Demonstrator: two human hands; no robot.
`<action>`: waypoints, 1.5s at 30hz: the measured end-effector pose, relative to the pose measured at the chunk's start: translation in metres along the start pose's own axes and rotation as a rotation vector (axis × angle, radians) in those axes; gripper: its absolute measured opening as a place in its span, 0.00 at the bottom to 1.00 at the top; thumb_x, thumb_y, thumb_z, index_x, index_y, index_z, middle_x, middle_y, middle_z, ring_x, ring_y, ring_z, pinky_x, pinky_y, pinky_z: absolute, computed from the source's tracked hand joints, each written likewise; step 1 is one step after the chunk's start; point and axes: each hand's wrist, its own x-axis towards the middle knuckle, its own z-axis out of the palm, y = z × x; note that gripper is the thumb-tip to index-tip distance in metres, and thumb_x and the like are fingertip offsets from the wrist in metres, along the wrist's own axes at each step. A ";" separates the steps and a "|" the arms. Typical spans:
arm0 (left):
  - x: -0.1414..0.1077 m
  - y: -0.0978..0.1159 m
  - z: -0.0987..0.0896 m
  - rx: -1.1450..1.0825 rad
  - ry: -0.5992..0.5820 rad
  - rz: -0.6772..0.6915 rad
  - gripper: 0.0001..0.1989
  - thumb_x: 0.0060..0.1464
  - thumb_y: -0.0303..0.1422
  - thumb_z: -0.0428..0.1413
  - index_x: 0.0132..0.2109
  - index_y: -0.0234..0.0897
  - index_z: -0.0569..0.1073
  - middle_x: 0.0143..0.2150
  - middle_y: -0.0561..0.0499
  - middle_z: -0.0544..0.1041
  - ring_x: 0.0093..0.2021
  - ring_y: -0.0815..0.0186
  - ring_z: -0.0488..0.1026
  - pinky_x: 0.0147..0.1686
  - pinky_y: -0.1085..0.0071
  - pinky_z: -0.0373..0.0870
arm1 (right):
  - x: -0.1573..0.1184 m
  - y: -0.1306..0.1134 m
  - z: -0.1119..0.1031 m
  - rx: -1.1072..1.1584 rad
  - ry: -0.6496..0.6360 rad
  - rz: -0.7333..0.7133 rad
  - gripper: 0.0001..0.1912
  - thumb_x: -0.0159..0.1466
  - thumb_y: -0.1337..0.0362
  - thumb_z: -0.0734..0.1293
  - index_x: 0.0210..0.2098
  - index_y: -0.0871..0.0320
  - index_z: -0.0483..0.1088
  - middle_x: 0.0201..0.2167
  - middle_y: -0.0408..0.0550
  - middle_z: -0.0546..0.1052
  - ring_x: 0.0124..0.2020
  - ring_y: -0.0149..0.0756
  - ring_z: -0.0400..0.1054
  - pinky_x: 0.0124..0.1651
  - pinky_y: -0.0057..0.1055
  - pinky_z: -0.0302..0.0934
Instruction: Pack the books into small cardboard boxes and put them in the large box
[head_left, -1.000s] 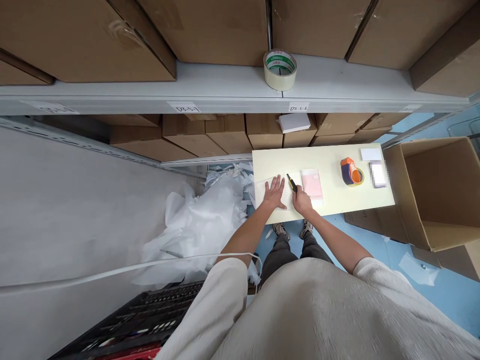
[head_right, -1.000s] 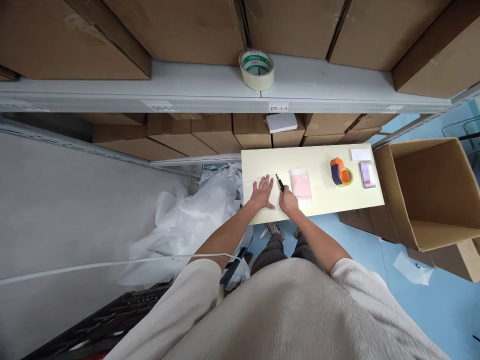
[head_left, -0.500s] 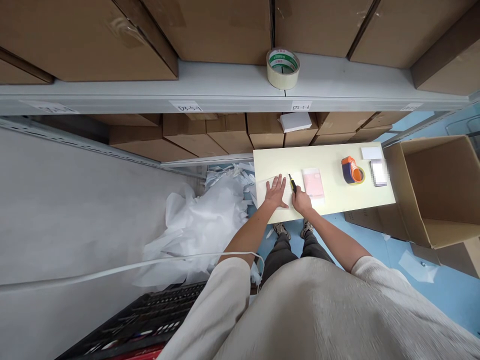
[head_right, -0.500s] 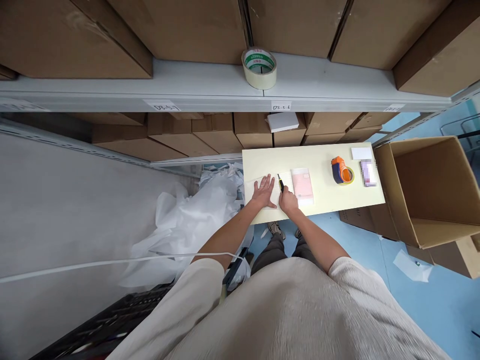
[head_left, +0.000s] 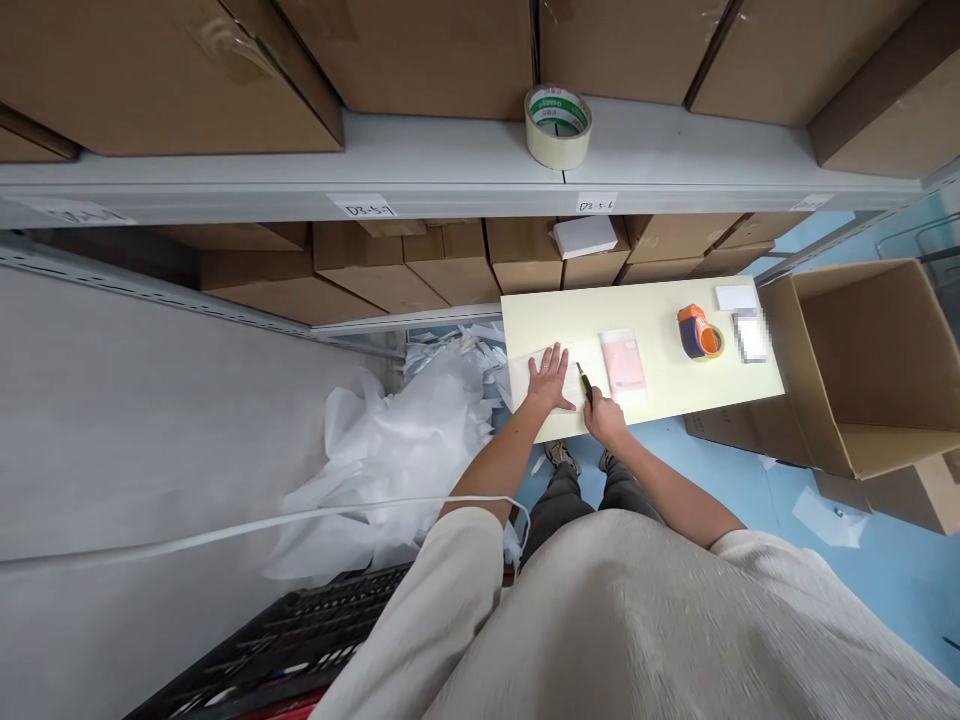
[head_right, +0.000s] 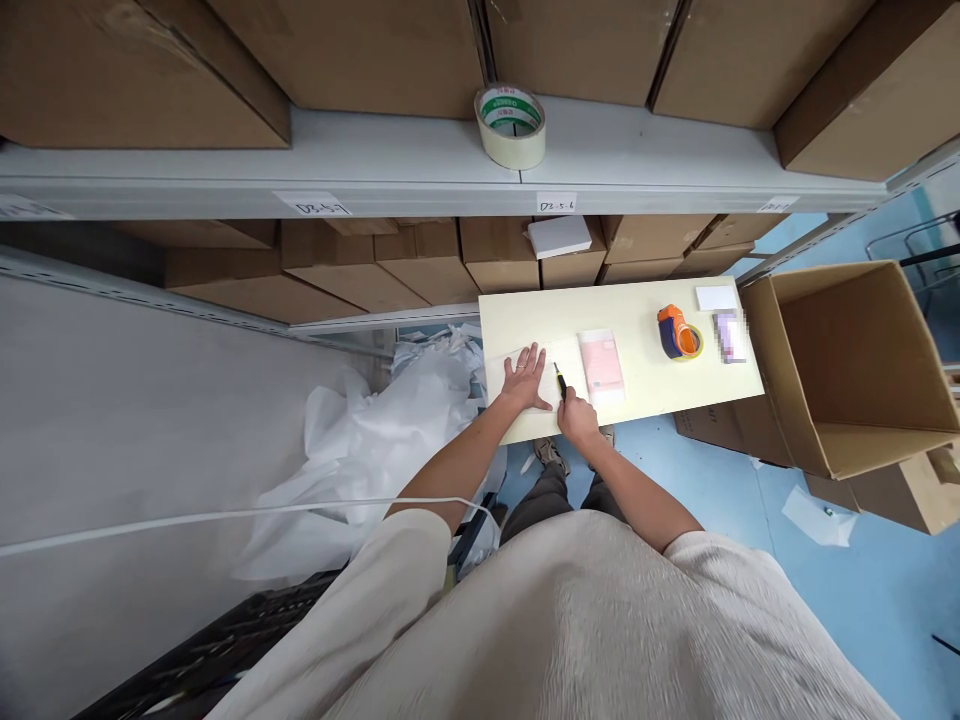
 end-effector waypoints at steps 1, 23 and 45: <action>0.000 0.000 0.000 -0.002 0.002 0.001 0.84 0.35 0.52 0.79 0.83 0.41 0.31 0.84 0.35 0.27 0.82 0.33 0.23 0.76 0.32 0.31 | -0.003 0.002 0.003 -0.004 -0.001 -0.002 0.20 0.78 0.61 0.54 0.65 0.63 0.62 0.47 0.64 0.81 0.48 0.53 0.79 0.50 0.42 0.69; 0.005 0.001 0.001 -0.003 -0.026 -0.015 0.86 0.34 0.53 0.79 0.83 0.41 0.29 0.84 0.36 0.23 0.82 0.33 0.20 0.76 0.31 0.28 | -0.078 0.039 0.038 -0.082 -0.072 0.000 0.21 0.78 0.60 0.58 0.65 0.61 0.66 0.45 0.63 0.81 0.46 0.53 0.80 0.47 0.40 0.69; -0.002 0.004 -0.001 0.069 0.003 -0.003 0.82 0.40 0.53 0.77 0.83 0.36 0.29 0.83 0.33 0.23 0.82 0.35 0.22 0.77 0.34 0.28 | -0.096 0.062 -0.018 0.102 0.005 0.069 0.14 0.73 0.60 0.61 0.54 0.56 0.73 0.41 0.56 0.84 0.43 0.49 0.80 0.42 0.35 0.65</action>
